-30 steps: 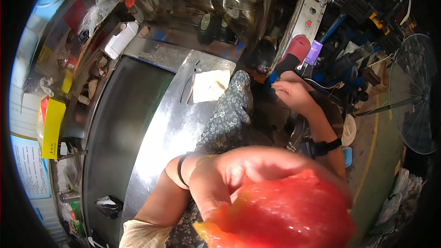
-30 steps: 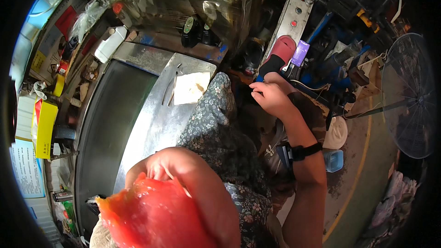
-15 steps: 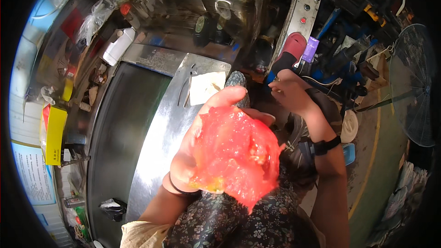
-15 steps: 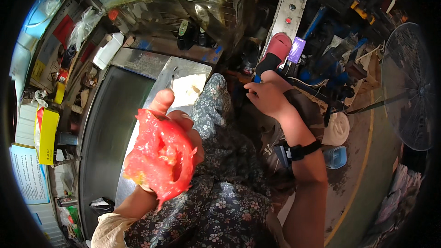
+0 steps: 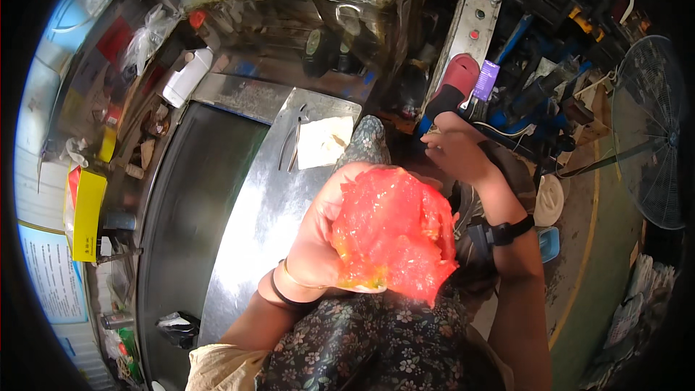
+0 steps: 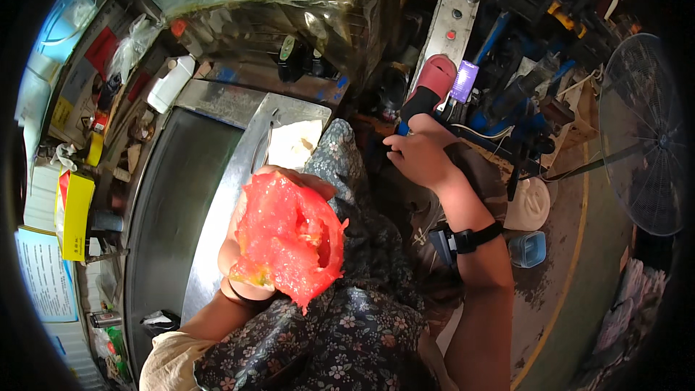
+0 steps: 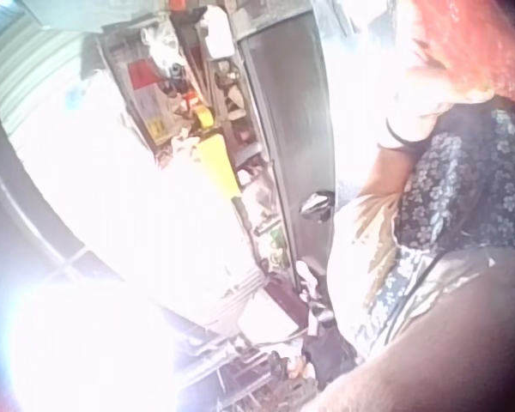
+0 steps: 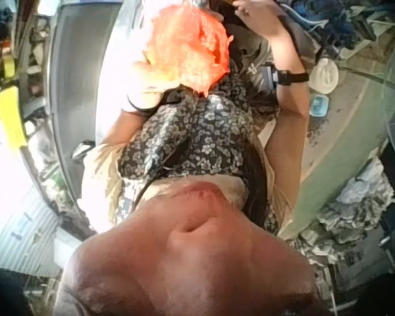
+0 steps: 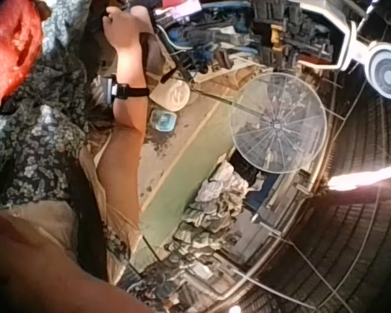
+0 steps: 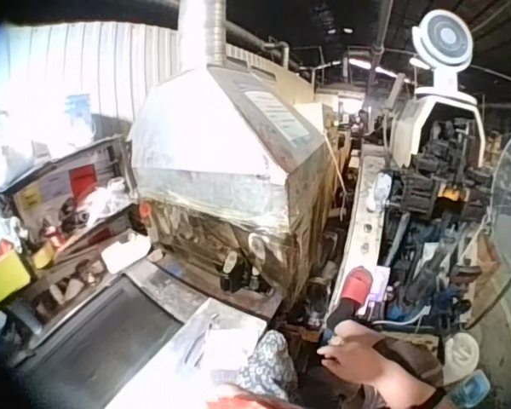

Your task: The worker is seen applying adhesive to the soles and uppers of black dress shoes using a specialized application machine and checking the bond.

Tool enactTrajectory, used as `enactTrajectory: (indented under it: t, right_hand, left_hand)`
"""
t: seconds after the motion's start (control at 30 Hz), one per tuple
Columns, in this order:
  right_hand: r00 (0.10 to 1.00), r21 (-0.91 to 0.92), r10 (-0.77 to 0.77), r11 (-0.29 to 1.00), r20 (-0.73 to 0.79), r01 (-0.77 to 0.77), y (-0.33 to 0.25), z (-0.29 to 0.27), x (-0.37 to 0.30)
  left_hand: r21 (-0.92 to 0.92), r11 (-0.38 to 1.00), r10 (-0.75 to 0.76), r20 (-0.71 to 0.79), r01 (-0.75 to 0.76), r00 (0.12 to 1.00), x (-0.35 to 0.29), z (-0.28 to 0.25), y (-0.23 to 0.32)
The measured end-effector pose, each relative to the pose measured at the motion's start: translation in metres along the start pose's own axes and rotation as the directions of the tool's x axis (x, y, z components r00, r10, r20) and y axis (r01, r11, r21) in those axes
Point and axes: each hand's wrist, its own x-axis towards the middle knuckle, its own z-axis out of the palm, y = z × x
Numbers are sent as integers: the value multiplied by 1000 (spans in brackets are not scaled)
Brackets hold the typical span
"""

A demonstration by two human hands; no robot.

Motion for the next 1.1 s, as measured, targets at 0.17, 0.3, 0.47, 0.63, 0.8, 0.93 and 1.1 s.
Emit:
enactTrajectory:
  t: [0.17,0.3,0.47,0.63,0.8,0.93,1.1]
  right_hand:
    - [1000,-35,0,999,18,1,-1,1,-1]
    - [999,-60,24,998,45,-22,0,0,-2]
    - [997,-53,3,999,80,1,1,-1,-4]
    - [997,-56,30,998,75,-25,2,-2,-5]
    - [993,-88,51,995,110,-41,0,-3,-4]
    - [993,-96,50,995,109,-40,1,-3,-5]
    - [988,-115,65,992,139,-49,11,5,-5]
  left_hand:
    - [142,989,32,-18,-29,999,1,1,-2]
    - [157,987,37,-13,-35,999,1,4,-6]
    - [174,982,70,13,-71,997,3,3,-7]
    - [127,990,55,17,-57,998,2,-1,-7]
    - [232,970,116,-158,-77,981,-1,-2,-10]
    - [175,982,101,-151,-74,983,-1,-3,-12]
    - [174,981,113,-139,-88,984,2,-3,-14]
